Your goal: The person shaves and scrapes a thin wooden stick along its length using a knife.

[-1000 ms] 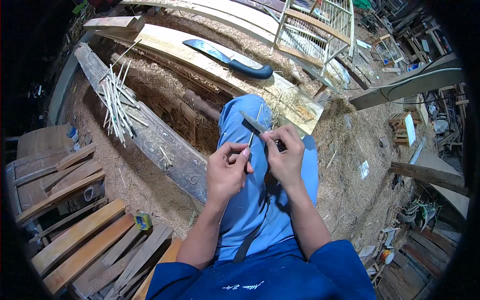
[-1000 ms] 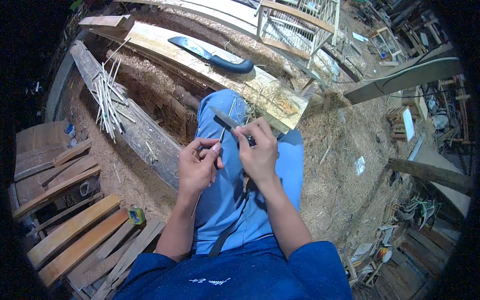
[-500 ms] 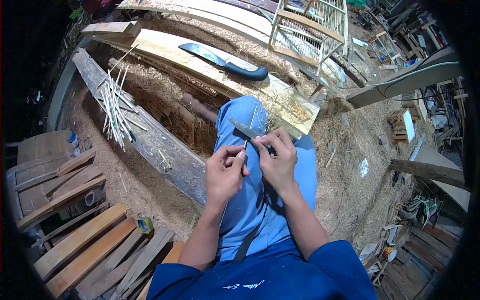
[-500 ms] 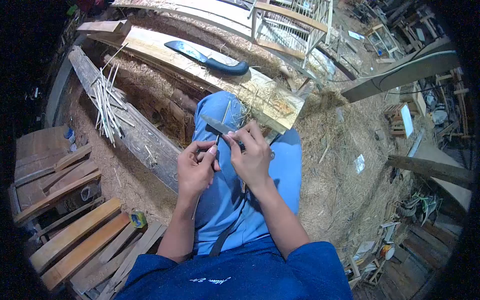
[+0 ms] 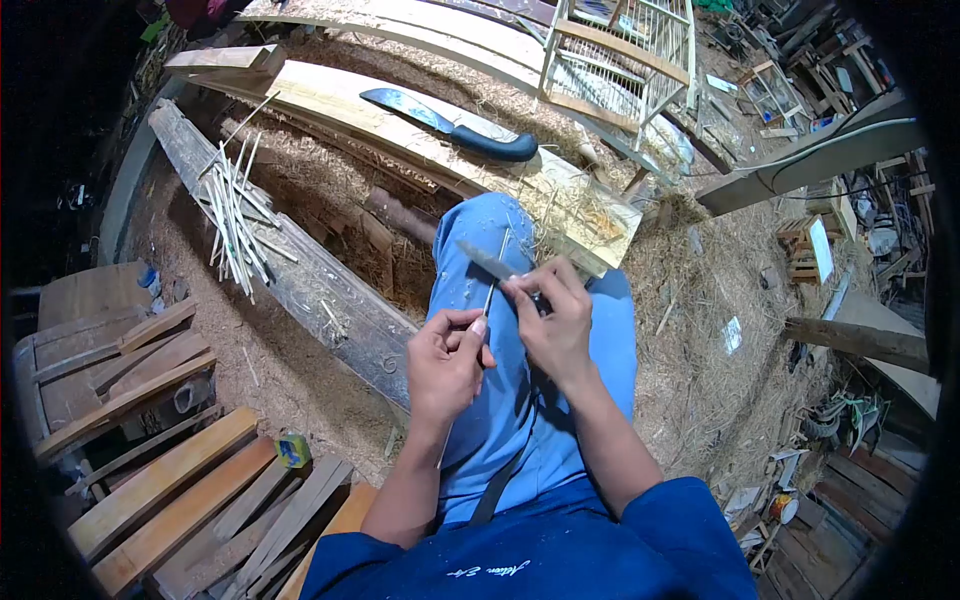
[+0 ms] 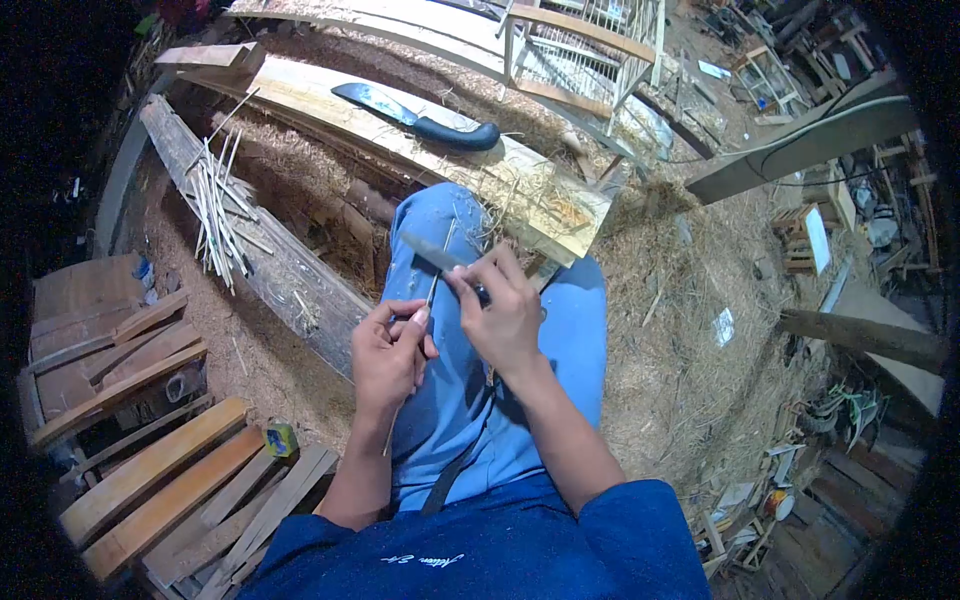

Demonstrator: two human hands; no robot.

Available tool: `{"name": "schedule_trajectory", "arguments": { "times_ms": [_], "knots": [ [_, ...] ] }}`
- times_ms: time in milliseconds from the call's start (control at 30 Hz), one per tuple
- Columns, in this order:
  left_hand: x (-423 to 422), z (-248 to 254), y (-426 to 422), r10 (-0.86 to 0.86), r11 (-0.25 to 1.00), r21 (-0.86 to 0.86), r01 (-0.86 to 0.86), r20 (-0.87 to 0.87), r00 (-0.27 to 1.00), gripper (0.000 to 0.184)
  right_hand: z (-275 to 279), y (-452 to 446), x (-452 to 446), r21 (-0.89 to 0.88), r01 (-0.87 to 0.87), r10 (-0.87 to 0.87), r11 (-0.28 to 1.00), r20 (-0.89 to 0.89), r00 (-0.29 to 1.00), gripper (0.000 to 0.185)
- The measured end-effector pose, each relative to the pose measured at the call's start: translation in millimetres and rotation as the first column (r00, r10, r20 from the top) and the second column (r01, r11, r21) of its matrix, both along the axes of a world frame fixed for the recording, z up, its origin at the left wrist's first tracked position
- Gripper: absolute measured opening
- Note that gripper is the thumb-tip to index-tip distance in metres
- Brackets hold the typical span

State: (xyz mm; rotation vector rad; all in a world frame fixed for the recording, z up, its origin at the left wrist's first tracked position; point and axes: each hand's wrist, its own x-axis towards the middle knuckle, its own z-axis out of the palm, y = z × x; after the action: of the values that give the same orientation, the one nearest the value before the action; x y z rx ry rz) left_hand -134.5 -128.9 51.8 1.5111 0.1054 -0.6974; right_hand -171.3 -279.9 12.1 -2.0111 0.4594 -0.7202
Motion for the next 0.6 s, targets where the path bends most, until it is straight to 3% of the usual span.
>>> {"name": "schedule_trajectory", "arguments": {
  "times_ms": [600],
  "knots": [
    [-21.1,10.2,30.9,-0.073,0.996,0.046,0.076,-0.064,0.995,0.016,-4.4,0.8,4.5,0.090,0.052,-0.052,0.995,-0.002,0.999,0.010]
  ]
}}
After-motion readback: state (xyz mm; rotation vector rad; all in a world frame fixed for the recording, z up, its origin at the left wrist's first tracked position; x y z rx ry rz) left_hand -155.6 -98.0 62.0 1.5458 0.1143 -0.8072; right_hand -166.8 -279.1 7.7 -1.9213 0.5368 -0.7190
